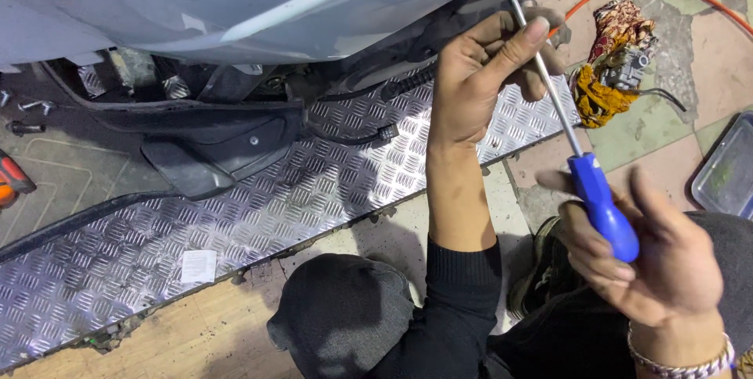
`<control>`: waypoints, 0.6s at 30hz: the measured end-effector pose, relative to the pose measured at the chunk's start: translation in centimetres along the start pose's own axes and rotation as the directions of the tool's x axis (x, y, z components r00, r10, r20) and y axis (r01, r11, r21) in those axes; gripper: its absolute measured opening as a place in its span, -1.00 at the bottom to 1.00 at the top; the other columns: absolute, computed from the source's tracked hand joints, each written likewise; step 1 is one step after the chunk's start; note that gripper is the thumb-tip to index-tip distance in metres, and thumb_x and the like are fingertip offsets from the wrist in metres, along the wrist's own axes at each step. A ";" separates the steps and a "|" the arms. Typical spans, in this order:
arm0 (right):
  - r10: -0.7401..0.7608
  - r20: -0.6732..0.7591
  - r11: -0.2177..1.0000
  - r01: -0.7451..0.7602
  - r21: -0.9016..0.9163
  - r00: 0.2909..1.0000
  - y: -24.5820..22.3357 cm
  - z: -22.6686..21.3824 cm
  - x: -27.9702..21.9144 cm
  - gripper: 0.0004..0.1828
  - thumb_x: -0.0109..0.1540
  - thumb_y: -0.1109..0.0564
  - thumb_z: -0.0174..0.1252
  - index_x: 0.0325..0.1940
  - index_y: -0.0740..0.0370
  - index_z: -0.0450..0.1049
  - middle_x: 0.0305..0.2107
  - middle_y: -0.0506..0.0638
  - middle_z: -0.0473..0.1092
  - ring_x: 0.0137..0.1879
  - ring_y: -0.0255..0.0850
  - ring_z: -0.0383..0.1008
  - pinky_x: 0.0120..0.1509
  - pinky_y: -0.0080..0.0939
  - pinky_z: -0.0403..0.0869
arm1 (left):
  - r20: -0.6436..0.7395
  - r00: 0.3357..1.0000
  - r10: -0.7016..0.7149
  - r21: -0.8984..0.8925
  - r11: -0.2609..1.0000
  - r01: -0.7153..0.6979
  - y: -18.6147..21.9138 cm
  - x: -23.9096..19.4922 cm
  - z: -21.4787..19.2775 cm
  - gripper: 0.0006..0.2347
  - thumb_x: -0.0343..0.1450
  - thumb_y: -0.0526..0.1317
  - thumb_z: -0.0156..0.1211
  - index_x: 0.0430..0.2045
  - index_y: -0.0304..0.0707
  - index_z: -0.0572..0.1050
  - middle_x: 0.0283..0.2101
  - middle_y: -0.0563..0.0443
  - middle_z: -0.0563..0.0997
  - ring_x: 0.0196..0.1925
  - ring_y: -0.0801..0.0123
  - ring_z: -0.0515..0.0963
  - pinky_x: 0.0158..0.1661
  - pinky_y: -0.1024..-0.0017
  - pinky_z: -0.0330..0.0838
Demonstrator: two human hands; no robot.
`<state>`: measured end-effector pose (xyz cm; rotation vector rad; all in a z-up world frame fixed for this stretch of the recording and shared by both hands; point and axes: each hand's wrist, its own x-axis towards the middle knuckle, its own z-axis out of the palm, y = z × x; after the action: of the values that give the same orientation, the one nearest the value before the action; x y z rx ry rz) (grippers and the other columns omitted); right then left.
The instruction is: The person uses a screwdriver to remove screws from the rear body panel and undercarriage of a scooter. They detach the rear panel and a black plastic cover, then use pliers to remove a small clip from the cover.
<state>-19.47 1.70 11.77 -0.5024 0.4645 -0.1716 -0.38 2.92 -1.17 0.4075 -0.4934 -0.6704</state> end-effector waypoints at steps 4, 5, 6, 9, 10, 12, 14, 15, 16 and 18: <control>-0.416 -0.223 0.584 0.071 -0.808 0.882 1.5 -1.5 -0.3 -0.65 0.36 0.06 0.21 0.01 0.47 0.52 -0.50 0.07 0.43 -0.50 -0.26 0.34 -0.47 -0.36 0.29 | -0.074 0.997 0.006 0.011 1.000 -0.006 -0.3 -0.1 0.1 -0.77 0.55 -0.18 0.34 -0.15 -0.47 0.62 -0.44 -0.18 0.68 -0.55 0.47 0.59 -0.45 0.56 0.45; -0.605 -0.173 0.232 -0.036 -0.972 0.777 1.7 -1.8 -0.3 -0.71 0.37 0.06 0.16 -0.06 0.39 0.53 -0.51 -0.02 0.41 -0.49 -0.29 0.30 -0.43 -0.38 0.27 | -0.112 0.993 0.023 0.061 0.998 -0.016 -0.5 0.1 0.1 -0.77 0.53 -0.18 0.36 -0.17 -0.48 0.62 -0.45 -0.18 0.68 -0.56 0.48 0.58 -0.44 0.52 0.45; -0.606 -0.167 0.228 -0.031 -0.973 0.778 1.8 -1.7 -0.2 -0.71 0.37 0.06 0.16 -0.06 0.39 0.53 -0.51 -0.02 0.41 -0.49 -0.29 0.30 -0.43 -0.38 0.27 | -0.110 0.993 0.029 0.063 0.998 -0.022 -0.4 0.3 0.3 -0.77 0.53 -0.18 0.36 -0.17 -0.48 0.62 -0.45 -0.18 0.68 -0.56 0.48 0.58 -0.44 0.52 0.45; -0.629 0.487 -0.634 -0.038 -0.772 0.606 2.5 -2.4 -0.7 -0.74 0.53 0.15 0.26 0.03 0.46 0.45 -0.28 0.12 0.45 -0.27 -0.18 0.49 -0.12 -0.27 0.44 | -0.161 0.986 0.036 0.195 0.981 -0.004 -0.5 0.2 0.9 -0.76 0.49 -0.14 0.33 -0.16 -0.41 0.60 -0.45 -0.12 0.70 -0.51 0.48 0.61 -0.49 0.54 0.48; -0.642 0.496 -0.630 -0.033 -0.776 0.584 2.5 -3.1 -0.8 -0.76 0.54 0.16 0.23 0.03 0.44 0.42 -0.21 0.12 0.47 -0.16 -0.18 0.52 -0.01 -0.28 0.47 | -0.188 0.981 0.039 0.242 0.970 0.008 -0.4 0.3 1.1 -0.76 0.49 -0.14 0.31 -0.17 -0.41 0.61 -0.45 -0.11 0.70 -0.51 0.47 0.64 -0.49 0.53 0.52; -0.655 0.508 -0.628 -0.029 -0.778 0.560 1.5 -3.0 -0.6 -0.78 0.56 0.17 0.19 0.04 0.42 0.38 -0.13 0.12 0.48 -0.06 -0.18 0.55 0.10 -0.29 0.50 | -0.211 0.976 0.045 0.286 0.958 0.017 -0.4 0.6 1.1 -0.76 0.49 -0.14 0.30 -0.17 -0.41 0.61 -0.46 -0.10 0.71 -0.52 0.46 0.67 -0.49 0.52 0.56; -0.480 -0.220 0.291 -0.082 -0.953 0.849 -0.2 -1.5 -0.1 -0.70 0.37 0.20 0.20 0.19 0.26 0.51 -0.34 0.02 0.47 -0.27 -0.25 0.44 -0.18 -0.25 0.44 | -0.151 0.988 0.020 0.142 0.990 0.002 -0.2 0.4 0.3 -0.77 0.53 -0.17 0.30 -0.18 -0.46 0.61 -0.42 -0.14 0.70 -0.55 0.47 0.61 -0.45 0.52 0.47; -0.480 -0.221 0.293 -0.083 -0.953 0.849 -1.5 -1.3 1.1 -0.70 0.37 0.20 0.20 0.19 0.26 0.51 -0.34 0.02 0.47 -0.27 -0.25 0.44 -0.18 -0.25 0.44 | -0.152 0.988 0.018 0.143 0.990 0.004 0.0 0.3 0.1 -0.77 0.53 -0.17 0.30 -0.18 -0.46 0.61 -0.42 -0.14 0.70 -0.55 0.47 0.61 -0.45 0.52 0.47; -0.319 -0.234 0.338 -0.120 -0.933 0.918 -2.8 -1.1 2.4 -0.73 0.41 0.13 0.04 0.05 0.35 0.54 -0.34 0.06 0.55 -0.24 -0.20 0.53 -0.09 -0.21 0.48 | -0.092 0.996 -0.004 0.105 0.994 0.014 0.3 0.3 -0.1 -0.77 0.56 -0.16 0.28 -0.14 -0.45 0.61 -0.41 -0.14 0.70 -0.53 0.46 0.61 -0.41 0.51 0.48; -0.150 -0.235 0.376 -0.165 -0.912 0.960 -4.7 -0.7 4.5 -0.58 0.46 0.06 -0.10 -0.09 0.44 0.57 -0.35 0.11 0.62 -0.21 -0.15 0.61 0.00 -0.16 0.53 | -0.030 0.999 -0.024 0.068 0.997 0.026 0.8 0.1 -0.2 -0.76 0.58 -0.15 0.25 -0.11 -0.44 0.61 -0.39 -0.15 0.70 -0.50 0.46 0.60 -0.38 0.50 0.49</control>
<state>-16.00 -3.89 11.86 -1.6531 0.8492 0.0653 0.23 3.44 -0.93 0.4877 -0.4854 -0.6725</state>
